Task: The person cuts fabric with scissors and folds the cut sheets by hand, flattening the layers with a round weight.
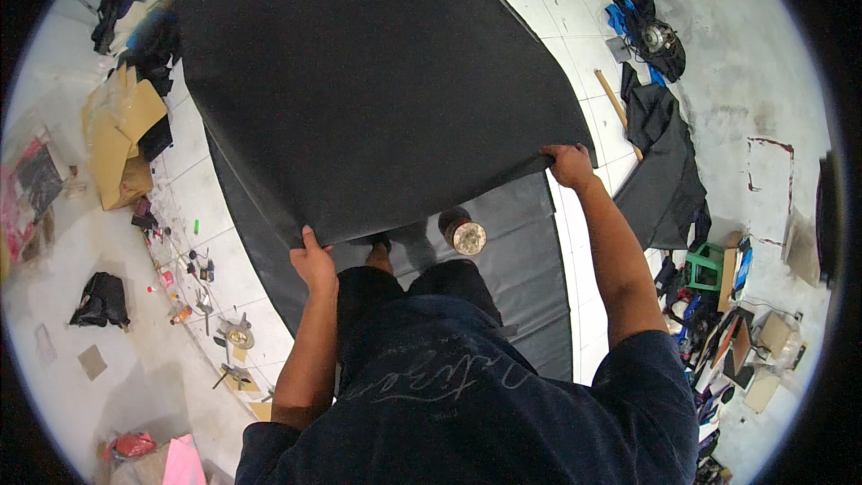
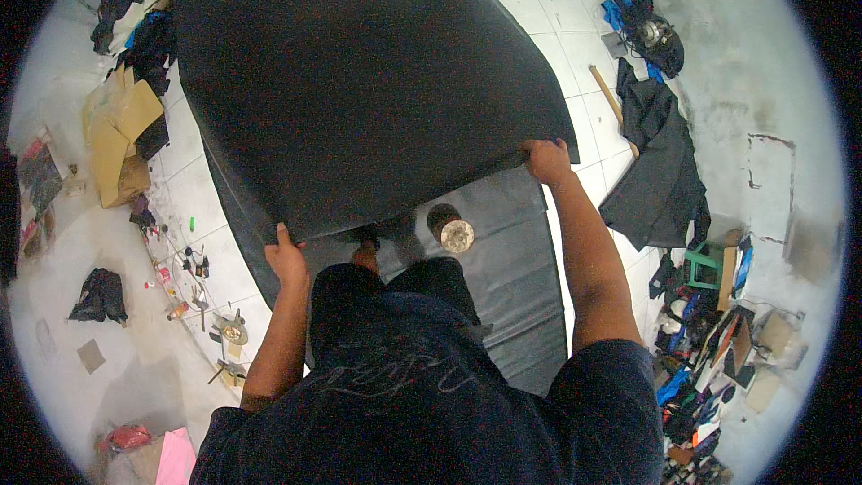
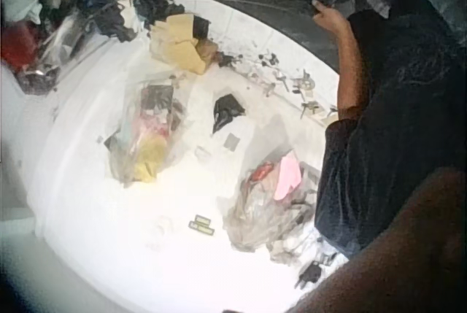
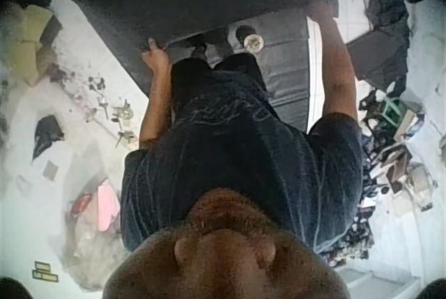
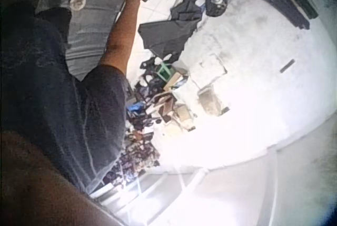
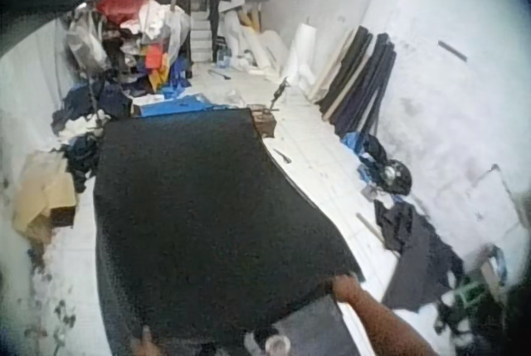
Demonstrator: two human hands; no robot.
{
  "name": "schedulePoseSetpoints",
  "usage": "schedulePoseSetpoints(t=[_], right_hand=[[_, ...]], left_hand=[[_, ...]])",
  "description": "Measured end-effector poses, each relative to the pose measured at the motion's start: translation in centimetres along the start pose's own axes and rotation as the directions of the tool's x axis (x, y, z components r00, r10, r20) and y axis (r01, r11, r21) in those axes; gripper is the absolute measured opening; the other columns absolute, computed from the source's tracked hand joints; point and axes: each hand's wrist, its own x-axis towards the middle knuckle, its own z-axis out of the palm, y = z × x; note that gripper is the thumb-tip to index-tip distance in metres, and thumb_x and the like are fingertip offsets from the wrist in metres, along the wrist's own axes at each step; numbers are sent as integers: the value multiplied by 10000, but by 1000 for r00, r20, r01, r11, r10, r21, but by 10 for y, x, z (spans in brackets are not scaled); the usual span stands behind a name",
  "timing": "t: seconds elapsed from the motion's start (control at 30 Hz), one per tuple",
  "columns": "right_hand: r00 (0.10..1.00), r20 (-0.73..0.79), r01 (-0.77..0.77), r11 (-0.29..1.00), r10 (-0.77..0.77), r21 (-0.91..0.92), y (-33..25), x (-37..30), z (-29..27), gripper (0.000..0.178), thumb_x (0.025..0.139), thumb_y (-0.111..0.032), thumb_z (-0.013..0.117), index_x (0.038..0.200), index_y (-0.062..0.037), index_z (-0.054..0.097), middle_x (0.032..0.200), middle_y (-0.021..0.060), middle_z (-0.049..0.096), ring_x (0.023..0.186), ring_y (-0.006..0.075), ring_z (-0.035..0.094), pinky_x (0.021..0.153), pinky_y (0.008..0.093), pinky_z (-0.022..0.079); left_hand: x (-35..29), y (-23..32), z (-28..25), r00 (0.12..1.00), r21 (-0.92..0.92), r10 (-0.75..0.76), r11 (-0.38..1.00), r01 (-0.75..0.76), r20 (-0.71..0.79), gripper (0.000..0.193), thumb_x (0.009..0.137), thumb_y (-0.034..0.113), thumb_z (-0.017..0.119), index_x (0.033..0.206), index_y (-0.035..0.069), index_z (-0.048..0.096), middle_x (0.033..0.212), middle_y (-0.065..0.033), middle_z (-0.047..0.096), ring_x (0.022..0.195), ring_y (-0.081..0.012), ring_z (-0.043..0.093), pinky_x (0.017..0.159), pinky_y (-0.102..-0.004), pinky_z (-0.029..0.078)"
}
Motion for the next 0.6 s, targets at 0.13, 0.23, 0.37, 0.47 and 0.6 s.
schedulePoseSetpoints(t=[0.13,0.23,0.37,0.47,0.6], right_hand=[[998,8,64,997,-64,-35,24,-49,51,401,837,-106,572,1216,-198,662,1203,61,675,1140,273,619,1069,556,345],[992,-32,121,987,-118,102,36,-95,79,442,801,-74,590,1224,-185,656,1206,40,677,1133,254,623,1065,548,352],[984,-92,156,986,-149,66,55,-154,138,486,780,-88,623,1252,-201,635,1231,64,656,1141,276,610,1051,528,370],[947,-232,257,959,-224,123,83,-200,191,462,754,-94,646,1205,-192,648,1119,112,679,1072,311,623,971,508,408],[972,-102,227,956,-211,186,100,-265,212,466,742,-100,662,1197,-199,659,1089,124,681,1059,318,623,975,501,403]], left_hand=[[-45,-38,-24,998,133,23,991,-14,-65,440,970,353,585,895,-74,510,893,-176,566,724,-215,588,625,-335,519],[-91,-83,-44,988,109,105,990,-92,-112,465,974,354,578,934,-104,509,937,-199,569,788,-235,594,663,-354,518],[-144,-155,-79,989,-39,42,998,-48,-142,465,984,283,565,1160,-142,493,1070,-180,582,889,-260,601,758,-381,511],[-200,-180,-95,995,-189,21,981,-40,-99,469,983,232,560,1309,-92,463,1164,-147,590,945,-256,614,806,-369,494],[-261,-198,-133,993,-111,-32,994,19,-116,431,980,217,561,1306,-55,486,1147,-145,601,926,-221,616,744,-349,504]])
